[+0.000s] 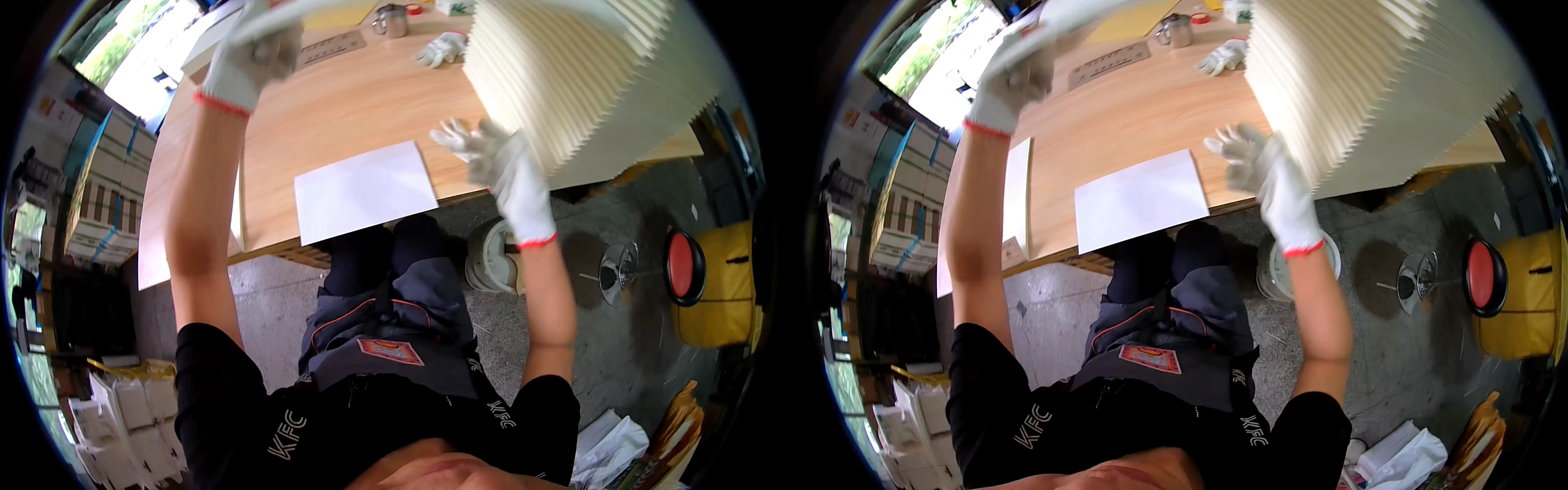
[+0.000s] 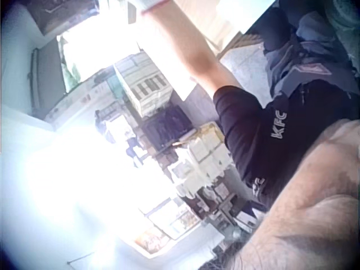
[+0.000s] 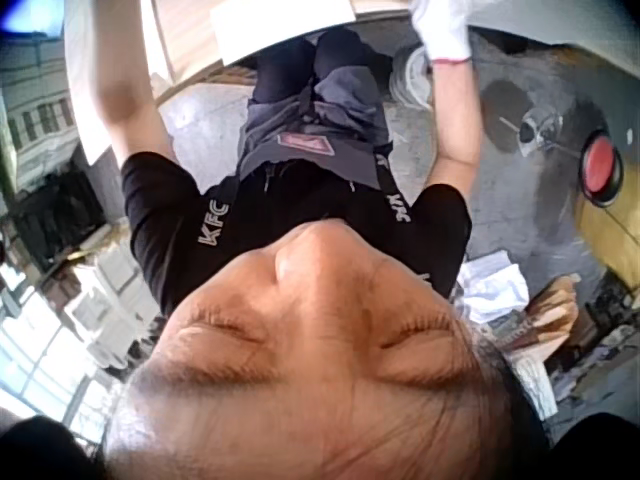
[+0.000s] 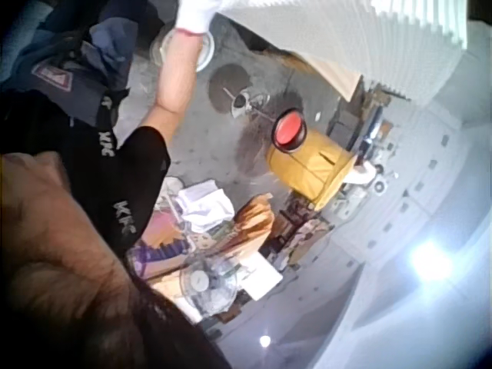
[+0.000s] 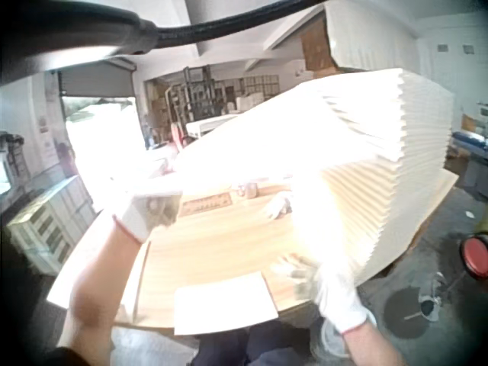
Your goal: The person assembles notebooks by applying glue to the spine of a stack of white pages and then attaching a cardboard cover. The person uses a brush to spread the adhesive and a ruler to press the cover onto the glued spine, repeating the process for multiple units.
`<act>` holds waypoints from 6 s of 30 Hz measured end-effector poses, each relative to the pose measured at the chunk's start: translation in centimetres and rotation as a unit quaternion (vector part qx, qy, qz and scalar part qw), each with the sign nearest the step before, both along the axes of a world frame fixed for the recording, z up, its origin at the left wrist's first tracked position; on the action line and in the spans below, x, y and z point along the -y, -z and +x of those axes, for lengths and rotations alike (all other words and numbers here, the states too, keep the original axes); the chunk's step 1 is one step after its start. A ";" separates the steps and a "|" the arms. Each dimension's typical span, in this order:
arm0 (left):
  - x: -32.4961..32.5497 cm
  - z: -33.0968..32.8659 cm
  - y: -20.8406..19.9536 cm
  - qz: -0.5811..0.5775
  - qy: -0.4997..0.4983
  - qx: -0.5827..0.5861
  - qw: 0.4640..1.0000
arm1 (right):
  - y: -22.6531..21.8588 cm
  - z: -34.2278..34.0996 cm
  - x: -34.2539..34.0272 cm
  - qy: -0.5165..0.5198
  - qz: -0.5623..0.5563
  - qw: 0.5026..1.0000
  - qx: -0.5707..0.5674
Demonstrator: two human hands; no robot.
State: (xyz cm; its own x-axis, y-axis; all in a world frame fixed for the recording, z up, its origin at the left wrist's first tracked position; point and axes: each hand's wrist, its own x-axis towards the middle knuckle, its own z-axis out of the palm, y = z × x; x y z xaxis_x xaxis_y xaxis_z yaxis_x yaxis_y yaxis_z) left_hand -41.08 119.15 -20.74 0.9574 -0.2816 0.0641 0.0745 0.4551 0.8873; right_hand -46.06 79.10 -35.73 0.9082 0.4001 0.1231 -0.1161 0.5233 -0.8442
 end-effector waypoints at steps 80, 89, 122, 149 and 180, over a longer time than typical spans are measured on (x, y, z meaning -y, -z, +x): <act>3.4 -21.0 24.6 0.740 -0.358 0.103 0.560 | 11.1 1.7 -6.4 0.137 -0.642 0.610 0.444; 3.4 -21.1 24.4 0.755 -0.347 0.108 0.546 | 11.2 1.8 -6.4 0.134 -0.643 0.608 0.446; 2.3 -21.5 24.8 0.738 -0.328 0.089 0.583 | 11.2 1.8 -6.0 0.144 -0.618 0.628 0.450; 4.6 -18.6 18.5 0.783 -0.081 0.177 0.591 | 3.7 4.5 -9.6 -0.136 -0.602 0.675 0.405; 8.1 -0.8 14.5 0.833 0.426 0.141 0.325 | 7.8 7.6 -11.4 0.021 -0.568 0.672 0.475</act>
State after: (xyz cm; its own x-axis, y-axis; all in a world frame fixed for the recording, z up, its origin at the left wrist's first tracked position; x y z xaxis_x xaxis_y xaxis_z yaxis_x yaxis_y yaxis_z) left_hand -41.83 111.10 -35.19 0.5091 -0.3060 -0.8045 -0.6474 -0.7521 -0.1237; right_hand -38.48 90.51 -43.53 0.6496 0.7019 0.2920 0.7516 -0.5353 -0.3855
